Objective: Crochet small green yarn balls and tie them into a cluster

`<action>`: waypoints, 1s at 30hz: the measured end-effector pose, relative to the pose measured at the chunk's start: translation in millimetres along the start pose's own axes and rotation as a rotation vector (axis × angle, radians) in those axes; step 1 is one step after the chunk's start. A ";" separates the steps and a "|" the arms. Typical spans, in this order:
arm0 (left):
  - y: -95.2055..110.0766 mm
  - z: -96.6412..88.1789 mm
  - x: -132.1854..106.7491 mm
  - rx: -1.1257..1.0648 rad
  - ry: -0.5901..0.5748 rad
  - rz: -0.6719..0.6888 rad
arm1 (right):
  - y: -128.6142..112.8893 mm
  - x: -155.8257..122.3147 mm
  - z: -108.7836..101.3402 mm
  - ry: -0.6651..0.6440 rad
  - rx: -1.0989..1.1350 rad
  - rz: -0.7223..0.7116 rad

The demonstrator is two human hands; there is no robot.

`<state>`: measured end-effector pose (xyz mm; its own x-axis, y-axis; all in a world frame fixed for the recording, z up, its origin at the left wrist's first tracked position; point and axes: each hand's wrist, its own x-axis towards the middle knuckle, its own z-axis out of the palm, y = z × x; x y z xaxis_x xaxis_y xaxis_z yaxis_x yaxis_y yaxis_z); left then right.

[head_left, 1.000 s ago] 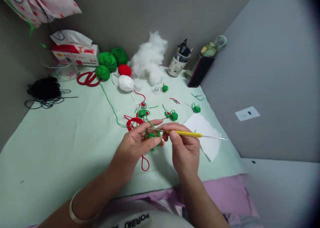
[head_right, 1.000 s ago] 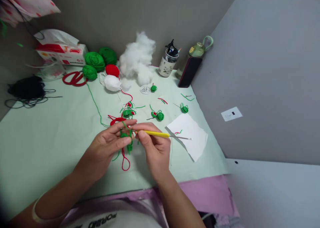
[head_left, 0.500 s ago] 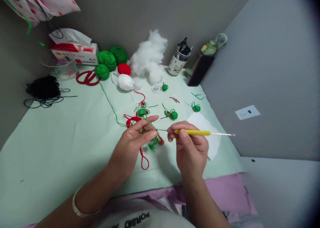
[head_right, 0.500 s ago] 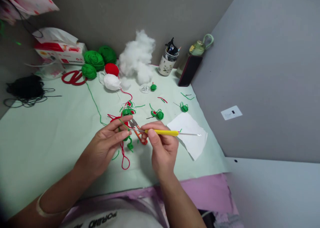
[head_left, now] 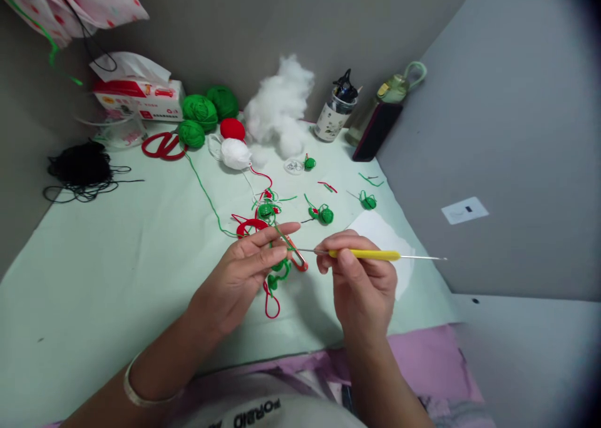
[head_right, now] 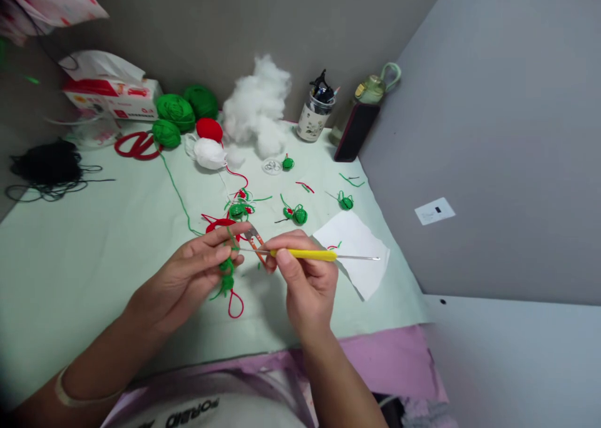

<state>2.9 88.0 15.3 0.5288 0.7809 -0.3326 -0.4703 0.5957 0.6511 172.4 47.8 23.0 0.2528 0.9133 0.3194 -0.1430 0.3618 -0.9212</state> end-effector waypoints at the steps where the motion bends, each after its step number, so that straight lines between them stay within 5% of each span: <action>1: 0.2 0.8 -1.0 0.008 0.006 0.011 | -0.1 -0.4 0.0 -0.004 0.005 -0.003; 11: 1.3 14.3 -6.1 0.056 0.008 0.053 | 7.0 -1.9 1.8 -0.022 -0.083 -0.064; 18: 0.6 12.0 -3.4 0.079 0.049 0.108 | 4.0 2.0 -0.4 0.011 -0.006 0.057; 22: -11.2 18.9 -4.4 0.167 0.150 0.254 | 7.4 -10.1 5.4 -0.080 -0.465 -0.267; 25: -13.1 18.1 -3.6 0.059 0.091 0.152 | 9.2 -15.6 5.4 -0.093 -0.708 -0.518; 27: -10.0 14.7 -2.4 -0.018 0.034 0.046 | 8.5 -12.9 2.8 -0.021 -0.603 -0.445; 30: -5.0 11.3 -1.5 -0.015 0.042 0.042 | 6.1 -3.8 -0.5 0.077 -0.262 -0.147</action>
<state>12.5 81.7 20.2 0.4784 0.8125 -0.3331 -0.5027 0.5644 0.6548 171.0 46.5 16.1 0.3261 0.8341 0.4450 0.1492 0.4194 -0.8955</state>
